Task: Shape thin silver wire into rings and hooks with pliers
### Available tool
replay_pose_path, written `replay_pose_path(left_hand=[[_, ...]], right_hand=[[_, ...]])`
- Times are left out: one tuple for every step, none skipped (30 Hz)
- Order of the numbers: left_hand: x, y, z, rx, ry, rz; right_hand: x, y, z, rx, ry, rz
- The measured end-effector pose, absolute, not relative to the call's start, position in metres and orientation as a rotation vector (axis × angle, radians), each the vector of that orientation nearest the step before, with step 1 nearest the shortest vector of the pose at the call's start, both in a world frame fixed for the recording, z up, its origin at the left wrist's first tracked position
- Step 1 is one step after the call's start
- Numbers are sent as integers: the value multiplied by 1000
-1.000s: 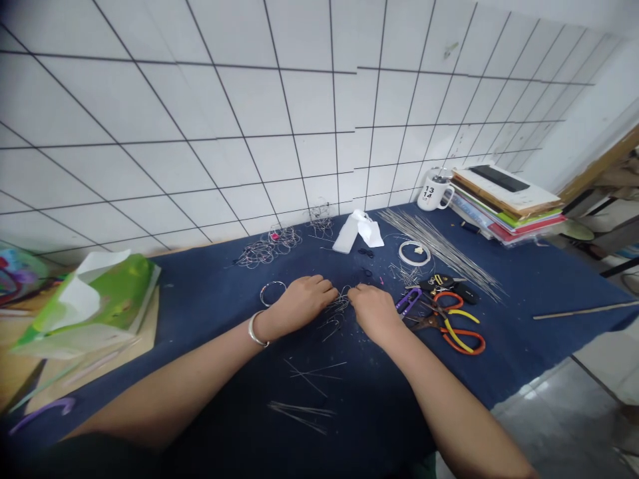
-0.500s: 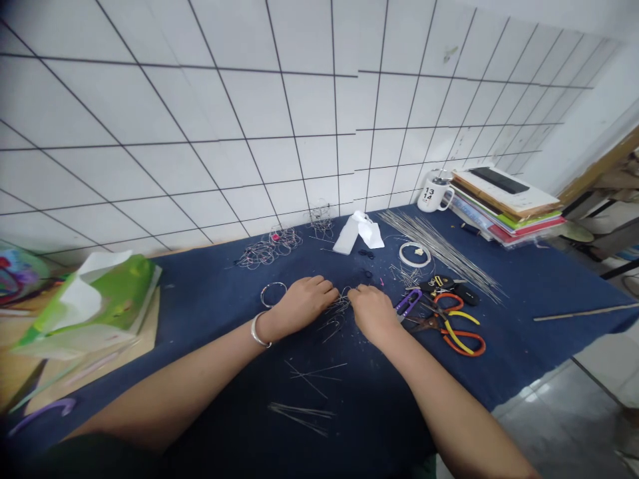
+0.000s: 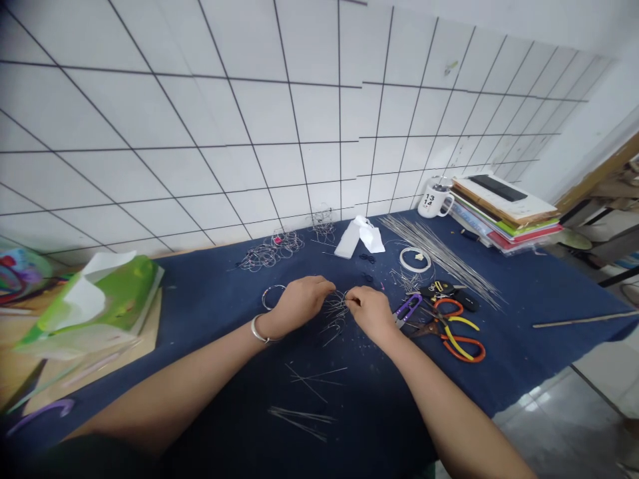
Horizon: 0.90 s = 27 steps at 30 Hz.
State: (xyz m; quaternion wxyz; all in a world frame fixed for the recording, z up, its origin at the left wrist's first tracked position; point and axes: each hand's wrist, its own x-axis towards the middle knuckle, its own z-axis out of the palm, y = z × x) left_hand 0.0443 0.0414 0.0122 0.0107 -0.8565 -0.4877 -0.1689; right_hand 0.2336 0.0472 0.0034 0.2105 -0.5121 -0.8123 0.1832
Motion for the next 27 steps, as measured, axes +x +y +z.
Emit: replay_pose_path(left_hand=[[44, 42, 12, -2684, -1549, -571], [44, 43, 11, -2698, -1574, -619], [44, 43, 10, -2714, -1599, -674], [44, 44, 10, -2731, -1625, -736], [45, 44, 10, -2744, -1653, -804], [45, 45, 10, -2757, -1682, -872], [46, 45, 10, -2770, -1712, -939], [46, 46, 10, -2784, -1744, -1005], [47, 46, 10, -2800, -1783, -1069], [48, 46, 9, -2819, -1828, -1131], [48, 46, 9, -2840, -1881, -1193], [49, 46, 8, -2859, -1944, -1259], [50, 46, 7, -2876, -2013, -1331], [51, 46, 5, -2896, -2083, -1408], [52, 46, 3, -2912, -2150, -1494], [53, 46, 1, -2924, -2211, -1585], [54, 46, 0, -2929, -2264, -1678], [55, 46, -2, -2932, -2309, -1763], [56, 46, -4, -2931, -2343, -1839], [57, 45, -5, -2922, -2369, -1906], [58, 45, -6, -2909, -2385, -1966], [59, 45, -7, -2894, -2393, -2019], [59, 44, -7, -2875, -2395, -2066], [60, 44, -7, -2856, -2396, -2106], [61, 44, -8, -2836, -2397, -2140], [62, 44, -8, -2817, -2401, -2165], [62, 43, -8, -2802, -2404, -2184]], right_hand=[[233, 47, 3, -1413, -2218, 547], [233, 47, 2, -1405, -2176, 591], [233, 48, 1, -1399, -2131, 642], [233, 48, 0, -1396, -2084, 701], [232, 48, -2, -1393, -2033, 769], [232, 49, -4, -1391, -1977, 841], [232, 50, -6, -1385, -1915, 915], [231, 50, -8, -1377, -1851, 986], [231, 51, -9, -1364, -1787, 1050], [230, 51, -10, -1348, -1724, 1109], [230, 51, -10, -1327, -1665, 1160], [230, 51, -10, -1303, -1612, 1210], [229, 51, -9, -1276, -1563, 1262], [228, 51, -8, -1250, -1516, 1313], [228, 50, -6, -1229, -1472, 1360], [227, 49, -5, -1212, -1431, 1400], [227, 49, -5, -1200, -1398, 1431], [226, 49, -5, -1192, -1371, 1454], [226, 48, -5, -1185, -1351, 1468], [225, 48, -6, -1178, -1336, 1478], [225, 48, -7, -1171, -1326, 1485], [225, 48, -8, -1164, -1319, 1489], [225, 48, -9, -1157, -1313, 1493], [225, 48, -10, -1152, -1308, 1495], [225, 48, -11, -1149, -1304, 1499], [225, 48, -12, -1150, -1299, 1503], [224, 48, -12, -1152, -1294, 1506]])
